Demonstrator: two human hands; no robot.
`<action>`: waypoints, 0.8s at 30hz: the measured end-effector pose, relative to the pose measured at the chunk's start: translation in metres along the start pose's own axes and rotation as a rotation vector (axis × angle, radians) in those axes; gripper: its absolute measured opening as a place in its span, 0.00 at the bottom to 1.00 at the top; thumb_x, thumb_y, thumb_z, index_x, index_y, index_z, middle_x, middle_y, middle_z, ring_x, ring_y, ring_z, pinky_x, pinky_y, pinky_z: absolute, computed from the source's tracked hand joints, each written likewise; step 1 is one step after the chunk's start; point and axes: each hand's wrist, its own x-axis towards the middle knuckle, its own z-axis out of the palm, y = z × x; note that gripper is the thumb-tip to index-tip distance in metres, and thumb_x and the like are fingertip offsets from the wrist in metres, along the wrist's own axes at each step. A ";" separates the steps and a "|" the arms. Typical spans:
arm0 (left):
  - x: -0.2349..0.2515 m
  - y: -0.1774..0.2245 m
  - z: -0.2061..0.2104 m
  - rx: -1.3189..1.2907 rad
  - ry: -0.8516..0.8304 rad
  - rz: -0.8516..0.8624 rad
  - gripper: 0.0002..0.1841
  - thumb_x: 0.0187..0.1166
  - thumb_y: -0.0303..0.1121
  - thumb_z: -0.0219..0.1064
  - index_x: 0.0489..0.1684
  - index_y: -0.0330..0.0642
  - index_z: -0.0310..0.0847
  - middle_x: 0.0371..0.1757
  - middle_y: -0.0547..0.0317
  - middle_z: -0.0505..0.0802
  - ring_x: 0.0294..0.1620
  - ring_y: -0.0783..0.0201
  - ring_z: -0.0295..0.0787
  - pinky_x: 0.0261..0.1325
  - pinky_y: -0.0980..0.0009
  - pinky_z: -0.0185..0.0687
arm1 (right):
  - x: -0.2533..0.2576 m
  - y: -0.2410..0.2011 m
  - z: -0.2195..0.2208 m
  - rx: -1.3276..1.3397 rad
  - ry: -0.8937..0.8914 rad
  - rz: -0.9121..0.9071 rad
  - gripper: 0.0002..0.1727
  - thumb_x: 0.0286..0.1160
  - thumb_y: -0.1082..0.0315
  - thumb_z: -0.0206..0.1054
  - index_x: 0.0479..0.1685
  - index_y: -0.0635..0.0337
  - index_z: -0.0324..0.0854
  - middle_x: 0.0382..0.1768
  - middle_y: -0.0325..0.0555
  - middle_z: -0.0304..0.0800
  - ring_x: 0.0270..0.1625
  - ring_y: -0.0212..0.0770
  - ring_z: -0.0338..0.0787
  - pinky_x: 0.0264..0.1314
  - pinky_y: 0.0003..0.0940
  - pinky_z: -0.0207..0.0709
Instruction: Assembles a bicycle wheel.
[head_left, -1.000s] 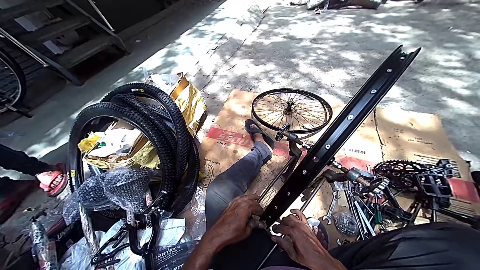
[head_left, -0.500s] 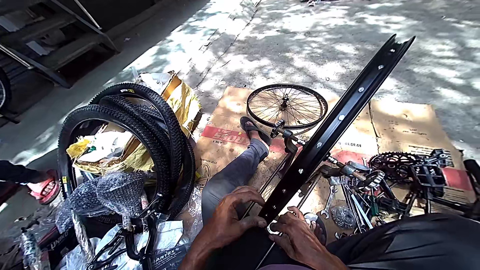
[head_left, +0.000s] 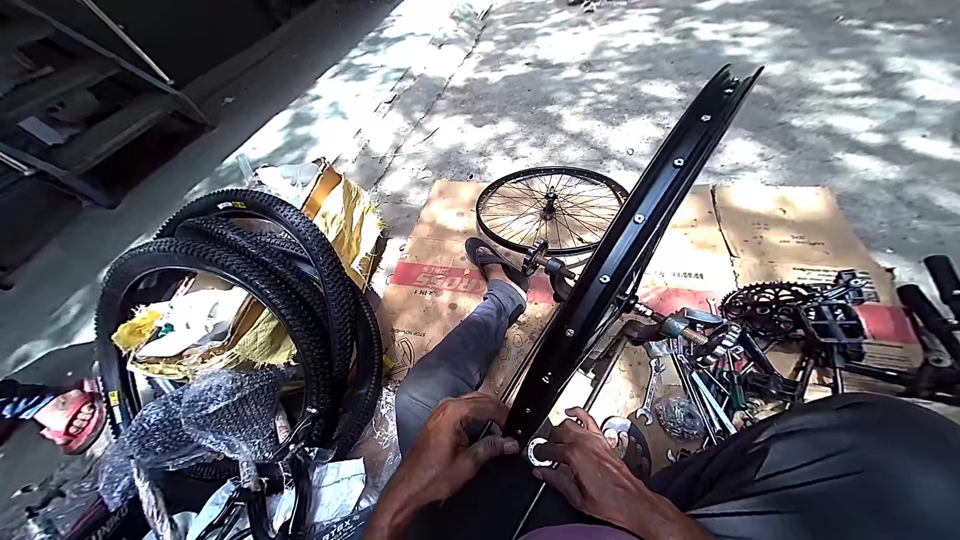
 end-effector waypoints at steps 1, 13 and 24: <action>0.001 0.001 0.000 -0.046 0.032 0.030 0.13 0.78 0.46 0.73 0.44 0.47 0.93 0.50 0.65 0.96 0.59 0.70 0.90 0.68 0.63 0.85 | 0.000 0.000 -0.001 0.014 -0.001 0.000 0.21 0.86 0.42 0.57 0.47 0.41 0.91 0.40 0.38 0.91 0.55 0.41 0.88 0.85 0.53 0.57; 0.009 0.009 0.016 -0.310 0.190 0.132 0.18 0.79 0.41 0.72 0.57 0.36 0.86 0.57 0.50 0.93 0.58 0.58 0.91 0.64 0.58 0.88 | 0.042 -0.021 -0.092 0.118 0.554 -0.142 0.12 0.85 0.53 0.65 0.48 0.48 0.91 0.62 0.40 0.92 0.74 0.38 0.85 0.79 0.37 0.78; 0.103 0.059 0.018 -0.702 0.087 0.353 0.43 0.85 0.62 0.53 0.86 0.30 0.58 0.80 0.47 0.77 0.78 0.62 0.75 0.82 0.61 0.69 | 0.088 -0.044 -0.143 0.293 0.921 -0.108 0.15 0.74 0.57 0.75 0.48 0.59 0.86 0.51 0.43 0.95 0.57 0.33 0.93 0.63 0.33 0.89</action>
